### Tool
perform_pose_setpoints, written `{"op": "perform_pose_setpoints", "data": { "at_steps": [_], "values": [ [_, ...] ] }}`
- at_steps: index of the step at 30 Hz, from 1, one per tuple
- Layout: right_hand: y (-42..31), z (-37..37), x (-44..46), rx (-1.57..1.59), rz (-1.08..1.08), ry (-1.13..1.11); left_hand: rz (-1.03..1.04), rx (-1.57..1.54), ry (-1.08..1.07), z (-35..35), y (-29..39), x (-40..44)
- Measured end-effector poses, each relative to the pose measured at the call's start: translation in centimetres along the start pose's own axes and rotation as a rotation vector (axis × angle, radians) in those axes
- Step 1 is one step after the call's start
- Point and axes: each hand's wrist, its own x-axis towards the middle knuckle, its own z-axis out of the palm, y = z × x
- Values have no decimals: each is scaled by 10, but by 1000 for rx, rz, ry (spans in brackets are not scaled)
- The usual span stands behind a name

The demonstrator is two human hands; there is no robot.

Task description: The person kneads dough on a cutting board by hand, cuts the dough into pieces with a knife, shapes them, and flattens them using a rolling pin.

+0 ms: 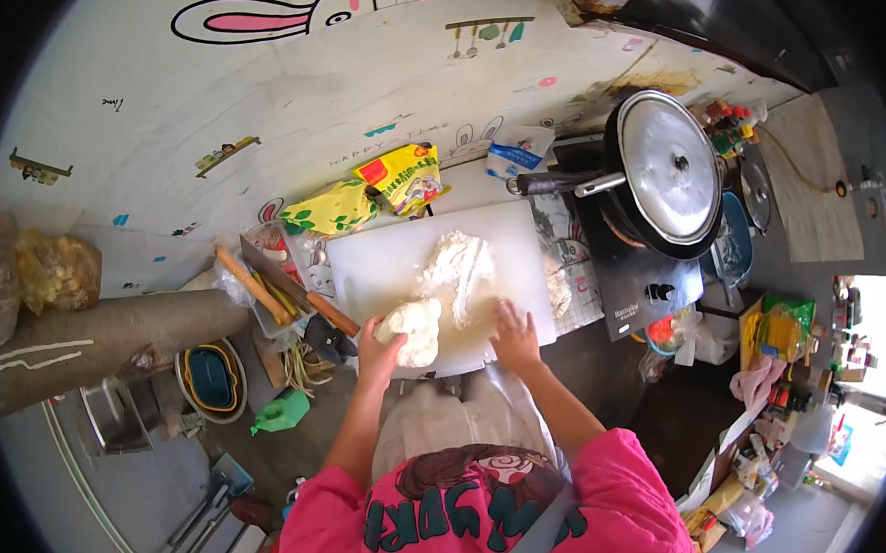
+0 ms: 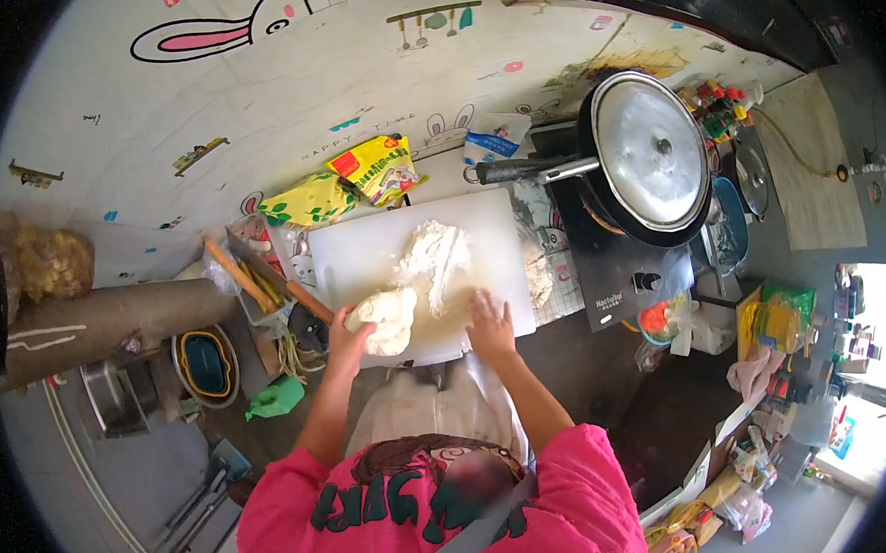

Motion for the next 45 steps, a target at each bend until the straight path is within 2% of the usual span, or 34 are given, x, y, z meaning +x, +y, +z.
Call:
{"op": "perform_pose_setpoints", "data": {
  "at_steps": [1,4,7,9,10,13,16,17,19,22,25,26,29,30,33,35,37,41,43,44,45],
  "values": [
    [3,-3,2,46,84,66,14,11,-1,0,0,1],
    [-6,-12,18,88,104,133,49,30,10,2,5,1],
    [-47,3,35,71,98,141,65,-11,39,6,15,-3],
    [-73,15,36,59,-92,139,68,-61,56,5,20,-8],
    [-90,21,39,-107,-219,140,73,-74,59,3,19,-7],
    [-106,26,32,-103,-397,6,79,-85,72,-4,13,-4],
    [-78,30,35,-79,-374,141,82,-63,86,-7,12,-1],
    [-63,31,37,-124,-313,194,80,-74,82,-7,11,0],
    [-28,16,28,-23,-223,160,45,-111,51,1,13,-5],
    [-3,-6,16,70,-73,302,20,-151,-37,21,15,-5],
    [6,-2,30,941,166,265,-25,-235,-145,48,8,-7],
    [3,2,38,1498,310,243,-96,-362,-243,55,7,-9],
    [20,-4,60,2221,342,45,-145,-460,-374,73,-17,-3],
    [20,-14,61,1977,465,228,-21,-325,-335,79,-43,6],
    [29,-19,72,1347,421,335,379,507,-205,81,-94,31],
    [6,-35,60,1053,293,445,440,671,-69,84,-105,26],
    [-13,-46,52,947,165,506,505,848,21,83,-87,16],
    [-51,-40,45,569,40,535,613,699,8,83,-69,17],
    [-72,-30,44,305,-82,788,645,710,9,81,-76,25],
    [-78,-32,43,343,-22,709,654,734,13,81,-79,31],
    [-77,-25,47,255,12,726,662,760,16,81,-79,36]
  ]
}}
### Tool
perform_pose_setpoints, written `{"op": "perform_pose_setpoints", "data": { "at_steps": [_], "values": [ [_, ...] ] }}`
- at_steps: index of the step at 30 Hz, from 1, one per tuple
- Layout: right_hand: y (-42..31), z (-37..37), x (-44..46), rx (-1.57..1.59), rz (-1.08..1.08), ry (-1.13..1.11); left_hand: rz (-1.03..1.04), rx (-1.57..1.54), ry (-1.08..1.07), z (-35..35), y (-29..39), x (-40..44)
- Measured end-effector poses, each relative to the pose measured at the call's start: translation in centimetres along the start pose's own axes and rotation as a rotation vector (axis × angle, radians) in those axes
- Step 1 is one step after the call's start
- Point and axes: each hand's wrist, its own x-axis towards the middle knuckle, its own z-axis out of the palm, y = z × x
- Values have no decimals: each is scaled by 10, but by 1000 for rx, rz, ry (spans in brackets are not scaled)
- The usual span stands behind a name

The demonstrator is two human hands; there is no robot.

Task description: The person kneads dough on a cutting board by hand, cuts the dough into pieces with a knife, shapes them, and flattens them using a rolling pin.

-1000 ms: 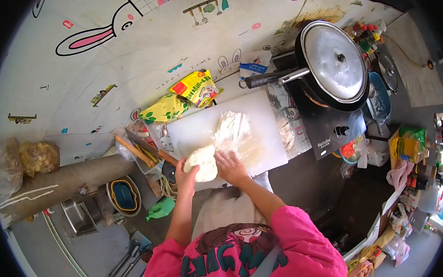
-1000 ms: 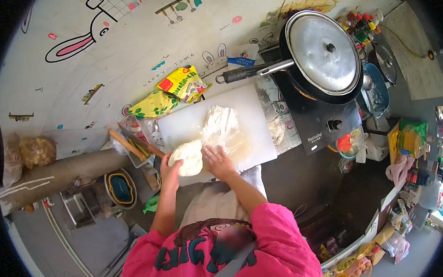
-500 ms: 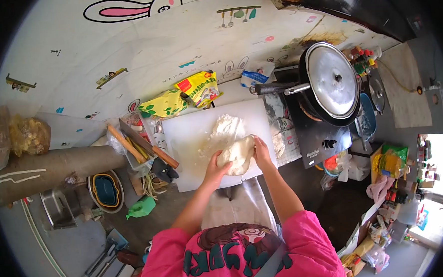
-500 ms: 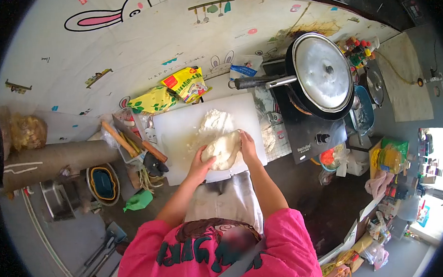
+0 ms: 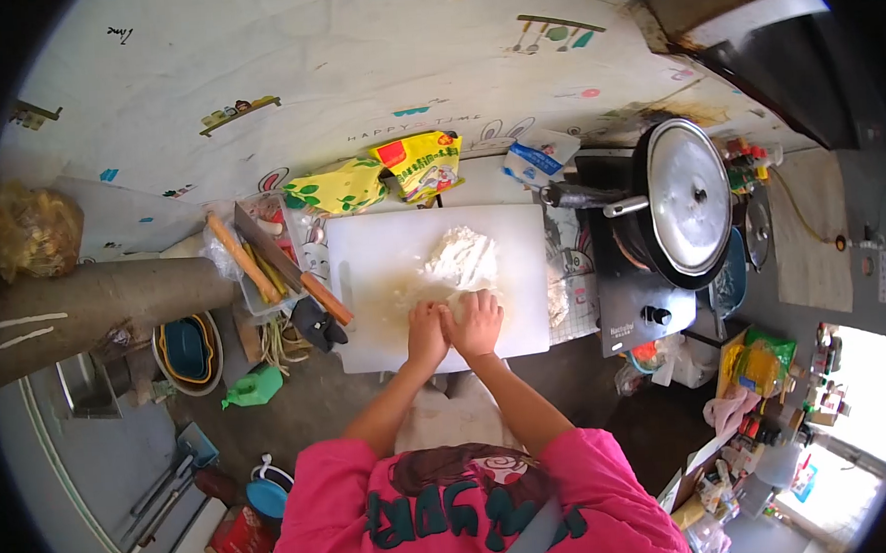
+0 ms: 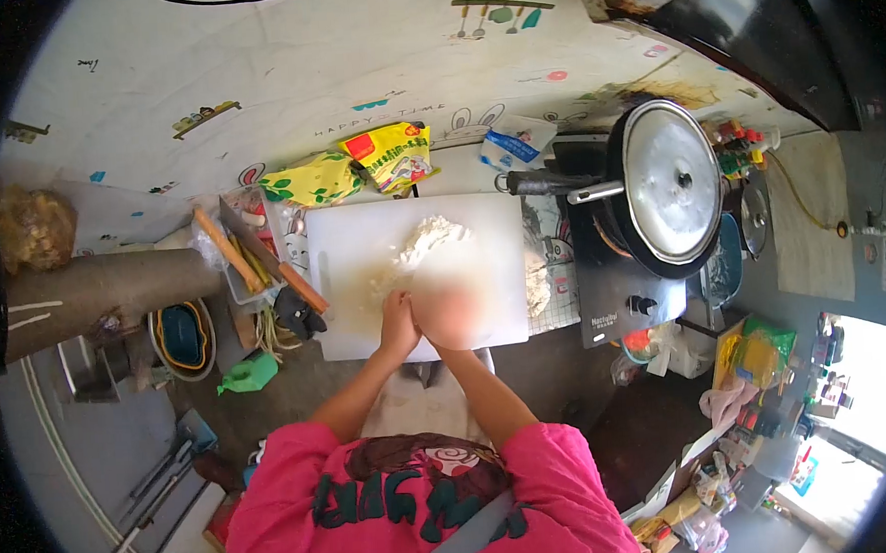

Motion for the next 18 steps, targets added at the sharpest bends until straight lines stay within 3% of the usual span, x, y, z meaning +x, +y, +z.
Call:
{"op": "perform_pose_setpoints", "data": {
  "at_steps": [2,6,7,10,15,18],
  "values": [
    [8,20,-2,-181,-1,42,6,35,-18,2,-4,4],
    [16,22,12,-164,81,48,-25,38,-93,-8,12,14],
    [7,8,25,-105,171,-64,-24,34,-106,-9,12,15],
    [18,21,36,25,235,52,-12,30,-141,-11,12,19],
    [36,36,52,-107,311,-3,-34,76,-196,-9,16,10],
    [38,40,55,-109,349,31,57,181,-188,-11,15,1]
  ]
}}
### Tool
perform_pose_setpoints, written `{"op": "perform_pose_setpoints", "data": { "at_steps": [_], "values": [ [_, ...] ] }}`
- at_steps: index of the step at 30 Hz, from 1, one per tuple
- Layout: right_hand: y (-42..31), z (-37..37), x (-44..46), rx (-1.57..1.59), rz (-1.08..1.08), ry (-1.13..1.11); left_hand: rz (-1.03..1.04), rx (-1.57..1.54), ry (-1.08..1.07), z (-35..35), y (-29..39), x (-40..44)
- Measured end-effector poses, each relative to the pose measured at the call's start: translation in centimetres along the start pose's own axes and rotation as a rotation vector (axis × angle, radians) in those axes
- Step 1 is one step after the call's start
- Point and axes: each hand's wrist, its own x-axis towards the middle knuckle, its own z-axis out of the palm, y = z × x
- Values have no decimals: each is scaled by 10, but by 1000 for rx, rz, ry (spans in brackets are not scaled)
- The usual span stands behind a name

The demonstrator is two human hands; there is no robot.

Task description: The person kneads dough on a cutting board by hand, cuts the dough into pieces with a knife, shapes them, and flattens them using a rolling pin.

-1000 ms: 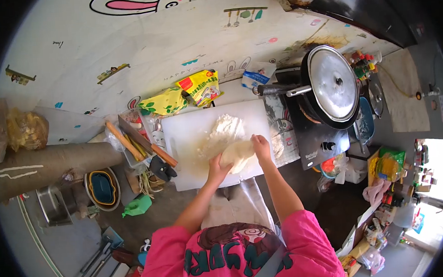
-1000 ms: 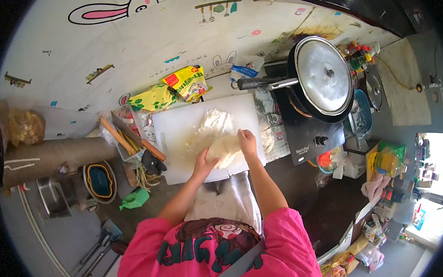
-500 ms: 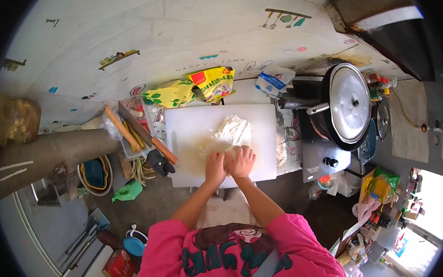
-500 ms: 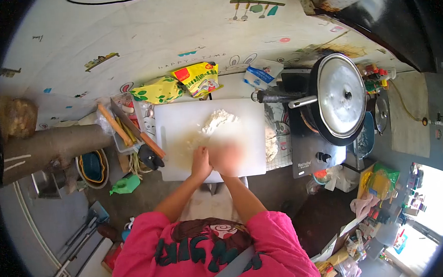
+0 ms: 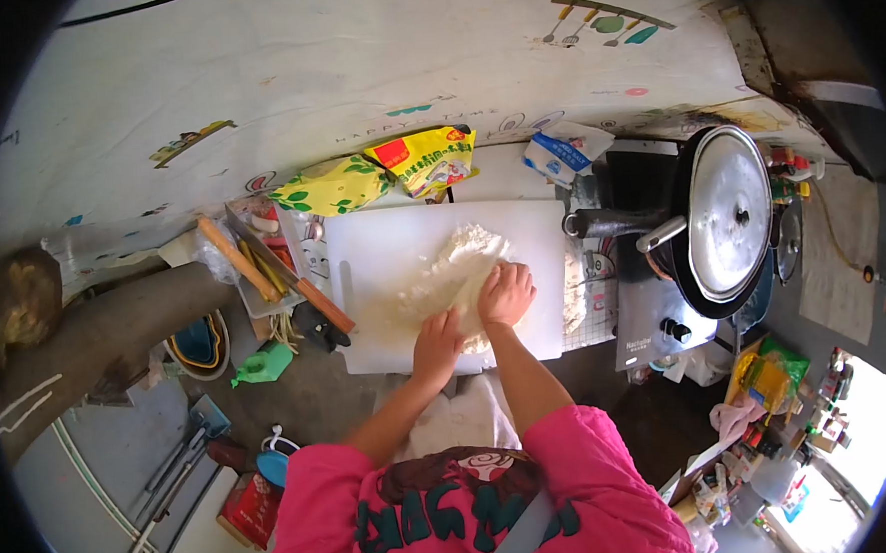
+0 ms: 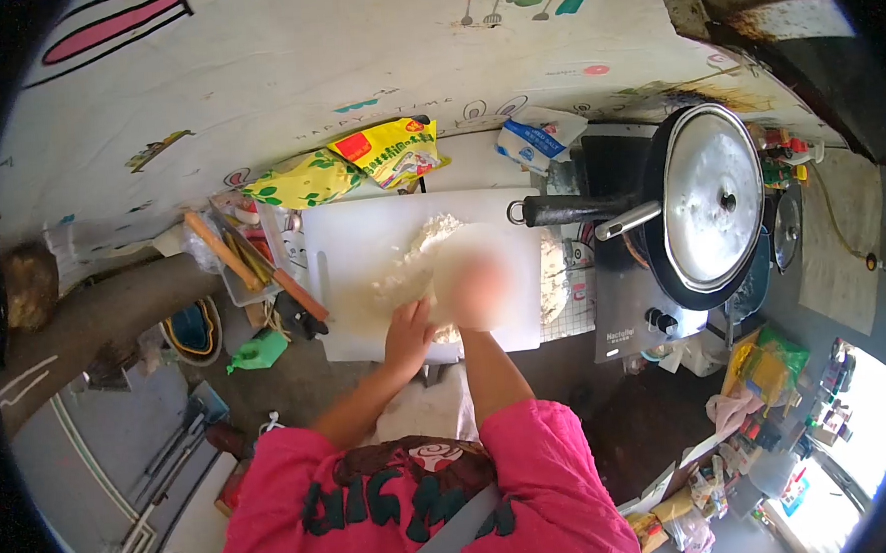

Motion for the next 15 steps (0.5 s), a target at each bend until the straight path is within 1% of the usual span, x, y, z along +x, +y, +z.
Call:
{"op": "perform_pose_setpoints", "data": {
  "at_steps": [2,3,6,7,9,12,13,15],
  "values": [
    [-1,1,0,-11,-4,26,102,125,-28,-1,-1,-13],
    [-1,1,0,-16,-8,43,96,149,-40,-3,0,-17],
    [24,34,-15,-211,-123,204,110,130,27,-11,4,-15],
    [26,36,-15,-163,-118,200,103,154,20,-9,4,-13],
    [29,33,-21,-67,-104,180,87,203,-5,-9,4,-13],
    [36,11,-29,170,-93,-100,55,127,-119,-13,-1,-7],
    [33,8,-33,121,-137,-26,53,113,-119,-13,-3,-7],
    [30,-20,-36,286,-130,-81,47,84,-120,-8,-9,-8]
  ]
}}
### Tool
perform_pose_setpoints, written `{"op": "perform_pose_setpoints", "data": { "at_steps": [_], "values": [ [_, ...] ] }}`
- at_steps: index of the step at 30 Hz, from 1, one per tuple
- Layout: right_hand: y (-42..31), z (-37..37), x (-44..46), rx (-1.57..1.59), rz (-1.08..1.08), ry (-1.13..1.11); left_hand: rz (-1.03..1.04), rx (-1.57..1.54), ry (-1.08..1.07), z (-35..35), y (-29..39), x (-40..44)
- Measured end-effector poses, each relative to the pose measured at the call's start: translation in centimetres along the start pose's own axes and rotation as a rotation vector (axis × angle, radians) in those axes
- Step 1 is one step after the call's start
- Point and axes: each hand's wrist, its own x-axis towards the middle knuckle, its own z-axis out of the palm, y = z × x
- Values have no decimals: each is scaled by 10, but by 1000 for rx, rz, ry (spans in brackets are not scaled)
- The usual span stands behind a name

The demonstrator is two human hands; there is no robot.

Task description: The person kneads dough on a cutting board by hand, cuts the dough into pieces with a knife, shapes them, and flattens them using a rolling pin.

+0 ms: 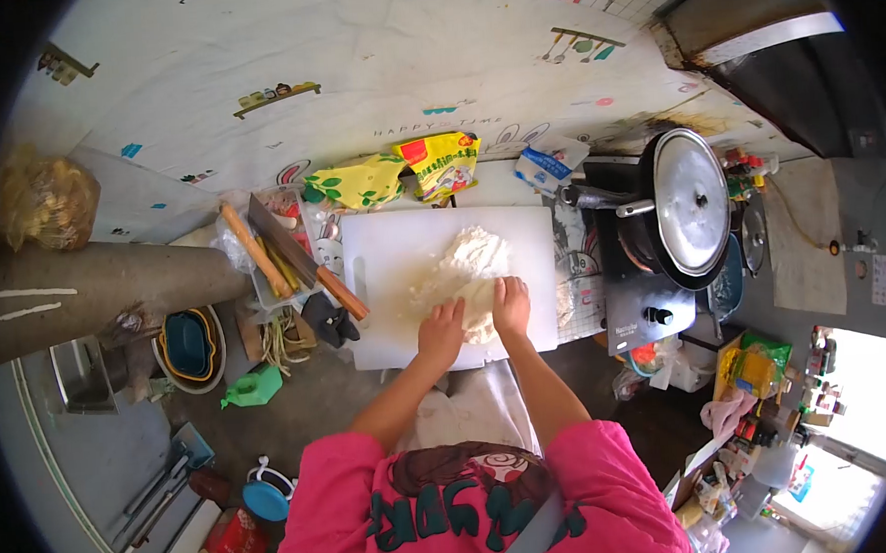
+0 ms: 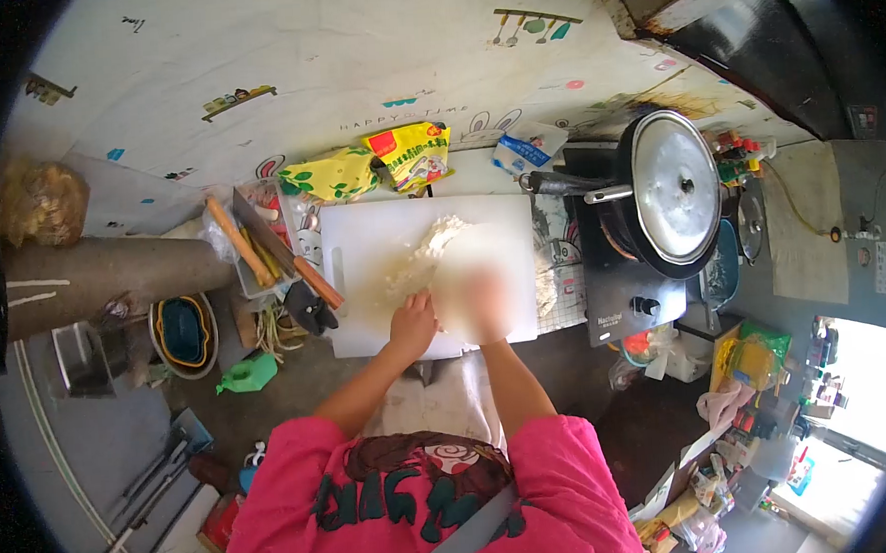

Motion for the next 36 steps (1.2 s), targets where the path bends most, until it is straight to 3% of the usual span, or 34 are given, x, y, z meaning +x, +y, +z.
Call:
{"op": "perform_pose_setpoints", "data": {
  "at_steps": [7,9,12,15,18,29,33,36],
  "values": [
    [-46,-1,-23,-56,-189,21,115,-68,119,7,-15,-11],
    [-64,0,-28,-222,-163,0,92,-139,105,10,-19,-15],
    [-33,39,-38,-297,-126,-75,111,-156,90,15,-24,-17],
    [-36,42,-12,-302,218,-580,73,-101,65,21,-21,-16],
    [-99,-21,20,-314,38,-186,50,-31,17,11,-12,-11],
    [-48,11,55,-265,75,-208,-91,-57,-71,3,8,-2],
    [5,62,31,-139,-33,-65,-104,-145,21,16,14,-16],
    [64,118,12,100,-132,123,-57,-74,-35,-3,29,-25]
  ]
}}
